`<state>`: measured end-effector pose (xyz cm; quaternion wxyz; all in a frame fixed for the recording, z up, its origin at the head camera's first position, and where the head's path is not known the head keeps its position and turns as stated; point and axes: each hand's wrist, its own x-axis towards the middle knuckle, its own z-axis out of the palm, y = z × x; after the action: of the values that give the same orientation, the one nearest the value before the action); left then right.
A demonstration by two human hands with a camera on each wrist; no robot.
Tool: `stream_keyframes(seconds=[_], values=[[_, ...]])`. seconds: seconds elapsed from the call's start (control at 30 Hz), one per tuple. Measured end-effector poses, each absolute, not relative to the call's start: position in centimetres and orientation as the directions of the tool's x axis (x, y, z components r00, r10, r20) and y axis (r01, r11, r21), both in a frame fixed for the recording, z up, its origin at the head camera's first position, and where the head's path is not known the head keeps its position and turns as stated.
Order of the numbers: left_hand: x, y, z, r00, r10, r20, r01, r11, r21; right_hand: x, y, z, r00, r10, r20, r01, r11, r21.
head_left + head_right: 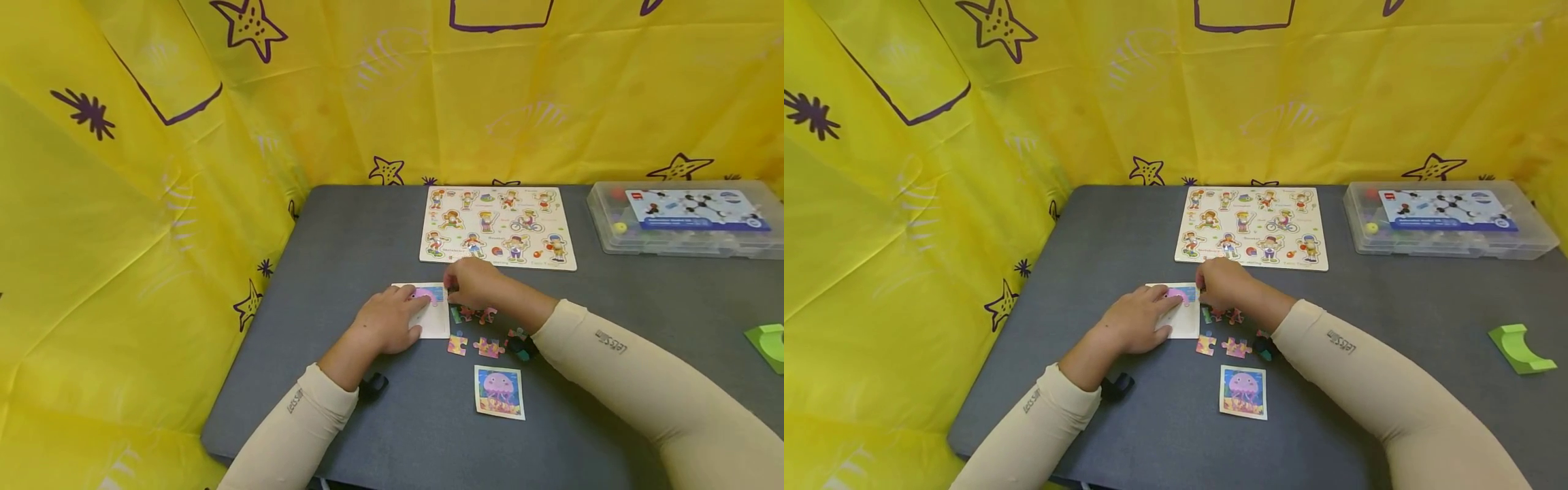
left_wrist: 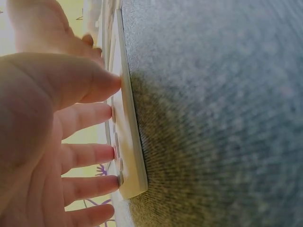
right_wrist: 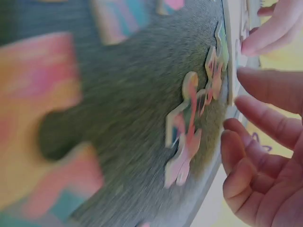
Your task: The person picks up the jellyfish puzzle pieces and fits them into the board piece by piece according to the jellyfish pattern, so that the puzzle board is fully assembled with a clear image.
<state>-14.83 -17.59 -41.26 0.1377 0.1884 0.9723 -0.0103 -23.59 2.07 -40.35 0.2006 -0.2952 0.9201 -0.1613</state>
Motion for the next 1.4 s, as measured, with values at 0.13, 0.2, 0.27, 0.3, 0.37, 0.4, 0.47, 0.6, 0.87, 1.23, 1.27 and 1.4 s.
stream_keyframes(seconds=[0.13,0.2,0.27,0.3,0.37,0.4,0.47,0.6,0.87,1.23,1.27,1.4], values=[[-14.8,-17.6,-41.4,-0.894,0.369,-0.254,0.372,0.927,0.038,-22.5,3.5,-40.3,-0.715,-0.618,-0.328,-0.494,0.777,-0.389],[-14.8,-17.7,-41.5,-0.892,0.376,-0.25,0.378,0.925,0.041,-22.0,4.0,-40.5,-0.706,-0.628,-0.329,-0.51,0.772,-0.379],[-14.9,-17.9,-41.6,-0.89,0.386,-0.243,0.387,0.921,0.047,-21.5,4.4,-40.6,-0.706,-0.639,-0.305,-0.533,0.763,-0.365],[-14.9,-18.0,-41.6,-0.888,0.391,-0.241,0.391,0.919,0.049,-21.3,4.5,-40.7,-0.706,-0.646,-0.292,-0.542,0.757,-0.363],[-15.1,-18.2,-41.5,-0.888,0.39,-0.243,0.389,0.919,0.054,-21.0,4.7,-40.8,-0.71,-0.653,-0.265,-0.549,0.748,-0.372],[-15.2,-18.4,-41.6,-0.889,0.387,-0.244,0.386,0.921,0.057,-20.9,4.7,-40.9,-0.714,-0.652,-0.255,-0.546,0.746,-0.38],[-15.4,-19.0,-41.4,-0.893,0.378,-0.245,0.37,0.926,0.079,-20.8,4.8,-40.9,-0.72,-0.649,-0.246,-0.534,0.745,-0.4],[-15.8,-20.8,-41.3,-0.905,0.348,-0.246,0.32,0.936,0.15,-21.0,4.8,-40.4,-0.721,-0.644,-0.256,-0.503,0.741,-0.445],[-16.3,-22.8,-41.3,-0.898,0.352,-0.264,0.291,0.926,0.241,-21.5,2.9,-39.5,-0.685,-0.699,-0.205,-0.48,0.645,-0.594],[-16.6,-23.0,-41.6,-0.904,0.347,-0.249,0.276,0.919,0.28,-22.7,-3.0,-41.2,-0.663,-0.715,-0.224,-0.467,0.628,-0.623],[-16.6,-23.0,-41.6,-0.906,0.345,-0.245,0.272,0.919,0.286,-22.7,-3.3,-41.3,-0.662,-0.716,-0.224,-0.475,0.631,-0.613],[-16.9,-23.1,-41.8,-0.92,0.33,-0.214,0.255,0.915,0.313,-22.7,-4.2,-41.4,-0.664,-0.709,-0.238,-0.491,0.653,-0.577]])
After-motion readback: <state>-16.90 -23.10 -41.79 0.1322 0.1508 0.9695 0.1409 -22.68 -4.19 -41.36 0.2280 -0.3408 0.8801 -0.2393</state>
